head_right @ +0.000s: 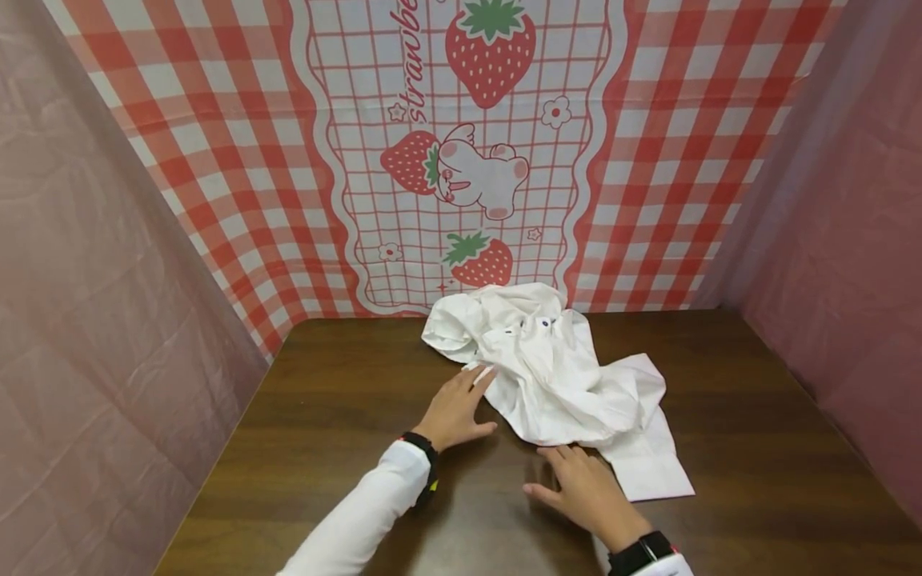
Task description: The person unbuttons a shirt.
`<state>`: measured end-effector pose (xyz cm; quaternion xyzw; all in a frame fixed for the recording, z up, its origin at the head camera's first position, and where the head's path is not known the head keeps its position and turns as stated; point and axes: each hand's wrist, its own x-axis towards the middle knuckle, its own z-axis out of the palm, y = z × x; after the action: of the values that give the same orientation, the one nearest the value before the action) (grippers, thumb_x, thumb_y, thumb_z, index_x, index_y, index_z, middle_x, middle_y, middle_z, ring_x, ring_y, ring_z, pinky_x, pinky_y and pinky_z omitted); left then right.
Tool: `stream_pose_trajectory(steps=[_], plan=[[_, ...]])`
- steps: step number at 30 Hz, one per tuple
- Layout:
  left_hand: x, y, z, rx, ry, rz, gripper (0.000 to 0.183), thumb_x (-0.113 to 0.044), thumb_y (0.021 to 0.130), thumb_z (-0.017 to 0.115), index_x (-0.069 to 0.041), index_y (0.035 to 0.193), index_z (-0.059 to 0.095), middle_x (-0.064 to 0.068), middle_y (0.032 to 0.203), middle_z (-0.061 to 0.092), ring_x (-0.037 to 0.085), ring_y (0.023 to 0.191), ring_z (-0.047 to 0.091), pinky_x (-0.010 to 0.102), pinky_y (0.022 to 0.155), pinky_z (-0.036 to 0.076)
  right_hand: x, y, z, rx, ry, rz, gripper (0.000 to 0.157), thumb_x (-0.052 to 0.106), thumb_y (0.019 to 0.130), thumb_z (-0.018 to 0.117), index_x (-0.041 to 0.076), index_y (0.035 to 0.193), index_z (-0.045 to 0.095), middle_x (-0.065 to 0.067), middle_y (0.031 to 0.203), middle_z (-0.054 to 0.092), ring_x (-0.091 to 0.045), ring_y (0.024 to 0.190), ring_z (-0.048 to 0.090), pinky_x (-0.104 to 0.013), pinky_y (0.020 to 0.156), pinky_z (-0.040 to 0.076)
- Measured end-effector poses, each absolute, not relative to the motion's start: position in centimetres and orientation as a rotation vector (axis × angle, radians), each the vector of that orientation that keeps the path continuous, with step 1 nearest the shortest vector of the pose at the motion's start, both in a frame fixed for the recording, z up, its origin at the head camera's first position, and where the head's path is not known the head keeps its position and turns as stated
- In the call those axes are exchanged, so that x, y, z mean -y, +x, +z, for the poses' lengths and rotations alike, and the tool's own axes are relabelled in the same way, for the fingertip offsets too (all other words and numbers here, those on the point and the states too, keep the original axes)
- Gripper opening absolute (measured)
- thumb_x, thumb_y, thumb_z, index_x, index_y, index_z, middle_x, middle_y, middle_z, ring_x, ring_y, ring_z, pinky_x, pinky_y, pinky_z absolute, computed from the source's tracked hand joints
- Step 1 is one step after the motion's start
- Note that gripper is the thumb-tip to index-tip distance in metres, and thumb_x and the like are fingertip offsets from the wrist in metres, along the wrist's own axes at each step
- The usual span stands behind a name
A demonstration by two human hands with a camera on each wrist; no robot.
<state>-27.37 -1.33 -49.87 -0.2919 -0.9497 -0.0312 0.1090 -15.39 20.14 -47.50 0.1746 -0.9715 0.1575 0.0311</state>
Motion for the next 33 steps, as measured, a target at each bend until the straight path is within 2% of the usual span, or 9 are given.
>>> stream_pose_trajectory(steps=[10, 14, 16, 19, 22, 27, 33], plan=[[-2.6, -27.8, -50.0, 2.739, -0.958, 0.082, 0.101, -0.058, 0.073, 0.068, -0.026, 0.15, 0.011, 0.003, 0.155, 0.018, 0.029, 0.133, 0.036, 0.041, 0.101, 0.041, -20.4, -15.3, -47.6, 3.039, 0.511, 0.496, 0.057, 0.052, 0.077, 0.066, 0.006, 0.11, 0.064, -0.01, 0.104, 0.065, -0.027, 0.091, 0.061, -0.045, 0.077, 0.049], [-3.7, -27.7, -50.0, 2.702, -0.972, 0.181, 0.101, -0.059, 0.072, 0.069, -0.029, 0.15, 0.011, 0.0, 0.154, 0.021, 0.03, 0.132, 0.037, 0.04, 0.098, 0.043, -20.5, -15.2, -47.8, 3.039, 0.516, 0.506, 0.057, 0.052, 0.077, 0.066, 0.006, 0.11, 0.065, -0.01, 0.103, 0.065, -0.026, 0.091, 0.061, -0.045, 0.077, 0.049], [-4.2, -27.6, -49.8, 2.683, -0.958, 0.21, 0.09, -0.053, 0.075, 0.069, -0.029, 0.147, 0.021, -0.001, 0.147, 0.034, 0.026, 0.125, 0.045, 0.037, 0.092, 0.047, -20.5, -15.1, -47.8, 3.039, 0.512, 0.505, 0.057, 0.053, 0.077, 0.065, 0.006, 0.109, 0.065, -0.009, 0.102, 0.065, -0.025, 0.091, 0.061, -0.045, 0.078, 0.049], [-4.9, -27.2, -49.6, 2.651, -0.926, 0.237, 0.054, -0.036, 0.084, 0.065, -0.026, 0.132, 0.044, -0.001, 0.122, 0.054, 0.018, 0.103, 0.057, 0.028, 0.077, 0.051, -20.6, -15.0, -47.9, 3.047, 0.498, 0.513, 0.057, 0.054, 0.077, 0.065, 0.006, 0.108, 0.065, -0.007, 0.101, 0.065, -0.024, 0.09, 0.061, -0.044, 0.078, 0.048], [-5.5, -26.8, -49.4, 2.626, -0.893, 0.242, 0.025, -0.022, 0.09, 0.059, -0.021, 0.114, 0.053, -0.001, 0.099, 0.057, 0.013, 0.082, 0.059, 0.023, 0.063, 0.05, -20.6, -14.9, -47.9, 3.055, 0.487, 0.526, 0.056, 0.053, 0.077, 0.066, 0.006, 0.108, 0.065, -0.006, 0.099, 0.065, -0.023, 0.09, 0.06, -0.043, 0.077, 0.048], [-5.9, -26.3, -49.3, 2.652, -0.811, 0.167, 0.017, -0.016, 0.089, 0.058, -0.019, 0.106, 0.056, 0.0, 0.092, 0.057, 0.013, 0.075, 0.059, 0.023, 0.054, 0.049, -20.7, -14.8, -48.0, 3.065, 0.473, 0.537, 0.054, 0.052, 0.077, 0.066, 0.007, 0.107, 0.065, -0.005, 0.098, 0.065, -0.022, 0.088, 0.06, -0.042, 0.076, 0.048], [-5.6, -26.1, -49.2, 2.679, -0.762, 0.12, 0.009, -0.019, 0.089, 0.057, -0.018, 0.098, 0.058, 0.001, 0.083, 0.06, 0.015, 0.07, 0.059, 0.025, 0.053, 0.048, -21.0, -14.6, -47.8, 3.098, 0.411, 0.593, 0.052, 0.05, 0.077, 0.067, 0.008, 0.107, 0.065, -0.008, 0.104, 0.065, -0.023, 0.092, 0.06, -0.041, 0.077, 0.05]])
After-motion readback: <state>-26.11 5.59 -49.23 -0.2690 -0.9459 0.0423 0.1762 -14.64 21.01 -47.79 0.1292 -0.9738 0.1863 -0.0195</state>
